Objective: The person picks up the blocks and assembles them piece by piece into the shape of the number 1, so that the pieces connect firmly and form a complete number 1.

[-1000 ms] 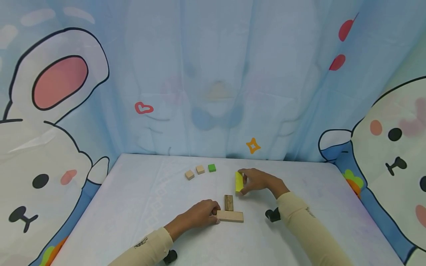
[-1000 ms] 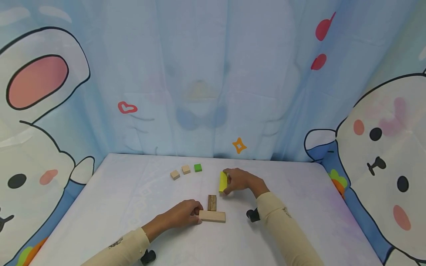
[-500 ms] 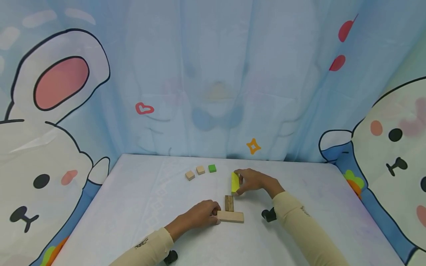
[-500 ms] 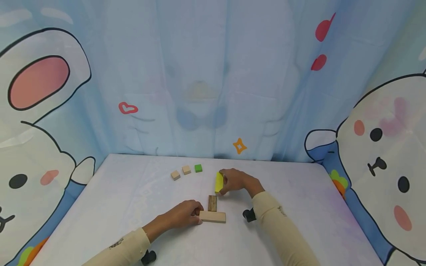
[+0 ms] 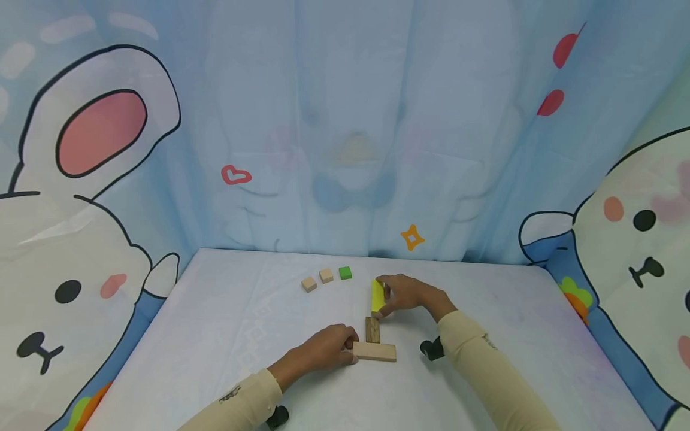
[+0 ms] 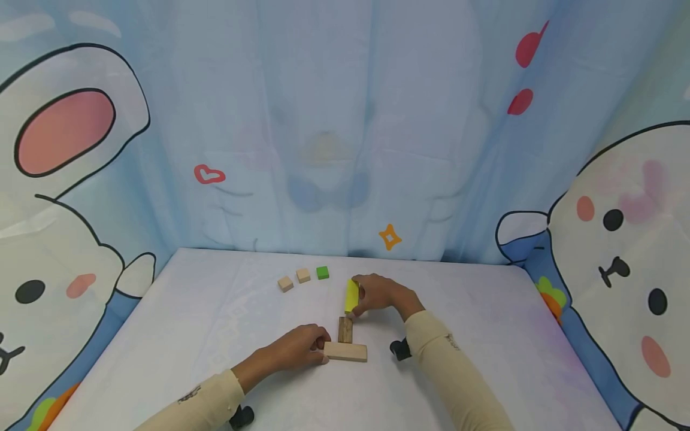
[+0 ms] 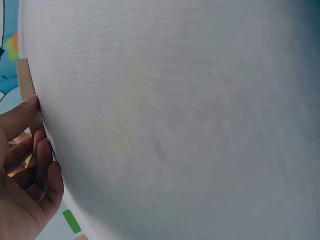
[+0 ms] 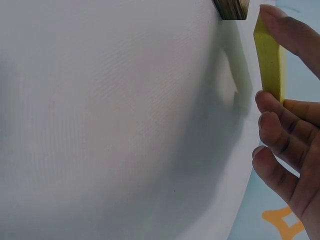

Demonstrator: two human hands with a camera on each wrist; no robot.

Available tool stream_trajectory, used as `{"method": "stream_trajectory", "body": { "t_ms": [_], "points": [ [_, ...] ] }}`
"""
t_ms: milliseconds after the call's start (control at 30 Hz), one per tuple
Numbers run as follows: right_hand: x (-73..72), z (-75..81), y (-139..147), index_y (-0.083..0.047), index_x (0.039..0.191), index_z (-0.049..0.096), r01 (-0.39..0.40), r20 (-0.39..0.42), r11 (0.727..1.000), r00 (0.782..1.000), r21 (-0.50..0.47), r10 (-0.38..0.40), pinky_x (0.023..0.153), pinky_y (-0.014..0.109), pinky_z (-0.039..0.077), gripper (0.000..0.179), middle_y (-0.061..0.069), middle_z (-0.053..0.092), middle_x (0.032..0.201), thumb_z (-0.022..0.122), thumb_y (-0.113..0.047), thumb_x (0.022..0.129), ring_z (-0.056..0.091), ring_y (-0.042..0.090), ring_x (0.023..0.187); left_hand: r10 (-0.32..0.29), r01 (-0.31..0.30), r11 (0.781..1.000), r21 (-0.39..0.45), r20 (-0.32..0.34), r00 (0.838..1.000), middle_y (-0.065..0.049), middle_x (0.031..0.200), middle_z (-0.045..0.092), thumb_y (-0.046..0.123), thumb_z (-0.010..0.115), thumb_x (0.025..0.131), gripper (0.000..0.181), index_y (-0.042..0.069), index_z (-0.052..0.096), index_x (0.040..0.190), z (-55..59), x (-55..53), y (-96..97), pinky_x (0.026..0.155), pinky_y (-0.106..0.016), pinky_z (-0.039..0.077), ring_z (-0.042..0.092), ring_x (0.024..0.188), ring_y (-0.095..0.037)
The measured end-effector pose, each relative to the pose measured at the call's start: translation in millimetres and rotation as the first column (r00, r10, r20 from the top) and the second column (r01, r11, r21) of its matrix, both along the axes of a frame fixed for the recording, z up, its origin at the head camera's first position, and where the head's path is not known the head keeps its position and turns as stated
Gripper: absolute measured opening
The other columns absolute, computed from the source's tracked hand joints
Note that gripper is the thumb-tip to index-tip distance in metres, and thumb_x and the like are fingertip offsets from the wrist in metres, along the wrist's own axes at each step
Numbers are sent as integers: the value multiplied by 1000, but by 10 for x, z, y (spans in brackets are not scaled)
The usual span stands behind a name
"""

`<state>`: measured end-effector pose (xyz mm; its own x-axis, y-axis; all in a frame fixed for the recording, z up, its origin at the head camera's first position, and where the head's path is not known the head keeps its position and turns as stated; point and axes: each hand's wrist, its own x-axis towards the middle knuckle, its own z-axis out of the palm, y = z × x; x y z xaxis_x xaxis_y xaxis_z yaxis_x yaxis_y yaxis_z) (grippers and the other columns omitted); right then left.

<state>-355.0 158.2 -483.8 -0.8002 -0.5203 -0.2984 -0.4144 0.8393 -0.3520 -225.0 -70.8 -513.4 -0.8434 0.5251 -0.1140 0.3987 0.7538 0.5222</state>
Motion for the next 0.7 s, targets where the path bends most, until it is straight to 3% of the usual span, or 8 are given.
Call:
{"method": "stream_trajectory", "body": {
  "t_ms": [700],
  "points": [
    [-31,-24,-123,-3,149,42,-3,16,1000,1000,17,3,80,36,48,100,-1,60,99,87,-50,72,52,16,89,-3,3,1000,-13,-6,1000,9,87,59,22,78,89,31,10,68,115,-26,-27,2,70,-19,46,49,74,-1]
  ]
}}
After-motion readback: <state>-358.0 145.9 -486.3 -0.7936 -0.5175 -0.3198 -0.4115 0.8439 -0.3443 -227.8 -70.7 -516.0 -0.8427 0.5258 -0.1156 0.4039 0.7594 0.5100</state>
